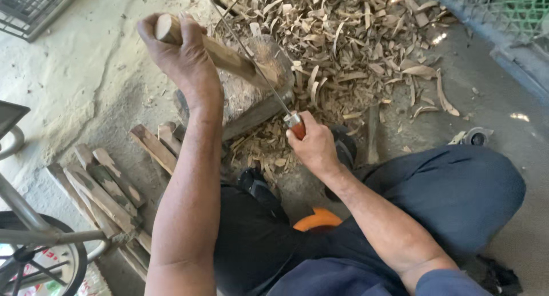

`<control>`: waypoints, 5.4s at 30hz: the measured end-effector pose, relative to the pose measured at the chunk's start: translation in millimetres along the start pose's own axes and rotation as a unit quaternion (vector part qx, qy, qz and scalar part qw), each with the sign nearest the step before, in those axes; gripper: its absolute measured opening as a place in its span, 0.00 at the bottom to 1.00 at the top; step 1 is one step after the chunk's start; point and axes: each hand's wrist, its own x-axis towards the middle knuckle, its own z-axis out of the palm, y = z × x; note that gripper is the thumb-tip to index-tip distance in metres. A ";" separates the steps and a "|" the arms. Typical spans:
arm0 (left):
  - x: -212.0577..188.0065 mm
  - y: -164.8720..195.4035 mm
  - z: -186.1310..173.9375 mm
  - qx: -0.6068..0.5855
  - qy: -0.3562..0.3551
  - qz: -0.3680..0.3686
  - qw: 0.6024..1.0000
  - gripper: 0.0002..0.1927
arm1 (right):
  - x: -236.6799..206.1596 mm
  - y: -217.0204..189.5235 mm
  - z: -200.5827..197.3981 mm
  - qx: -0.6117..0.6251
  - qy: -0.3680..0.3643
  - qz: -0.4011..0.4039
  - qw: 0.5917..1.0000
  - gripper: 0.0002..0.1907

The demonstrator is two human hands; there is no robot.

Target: The person carves a cylindrical wooden piece using a knife, repeatedly shaving off wood shavings while seated on the ground. The person rotates the wood and adjusts grip to continue shaping it.

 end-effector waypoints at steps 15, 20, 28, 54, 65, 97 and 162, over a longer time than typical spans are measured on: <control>-6.3 4.0 6.6 0.033 -0.058 0.019 0.998 0.13 | 13.3 16.8 6.2 -0.048 -0.003 -0.024 0.999 0.15; -9.2 5.6 3.2 0.069 -0.080 0.036 0.994 0.16 | 4.8 9.1 -8.1 -0.011 -0.044 0.038 0.998 0.13; -9.8 5.5 2.2 0.012 -0.083 0.030 0.996 0.14 | 12.0 28.0 11.7 -0.035 0.038 -0.014 0.999 0.09; -13.0 -2.5 -3.6 -0.025 -0.136 0.059 0.989 0.21 | 2.9 44.5 6.2 -0.003 0.078 -0.115 0.990 0.09; -14.7 -0.5 -3.1 0.038 -0.128 0.111 0.985 0.20 | -3.0 30.8 -9.4 0.040 0.076 -0.174 0.981 0.07; -10.8 -12.5 -13.0 -0.022 -0.150 0.046 0.987 0.23 | 5.6 52.3 2.4 0.065 0.041 -0.034 0.996 0.04; -24.0 20.6 -10.9 0.078 -0.078 0.032 0.993 0.10 | -4.5 3.5 -12.5 -0.012 0.048 -0.072 0.996 0.10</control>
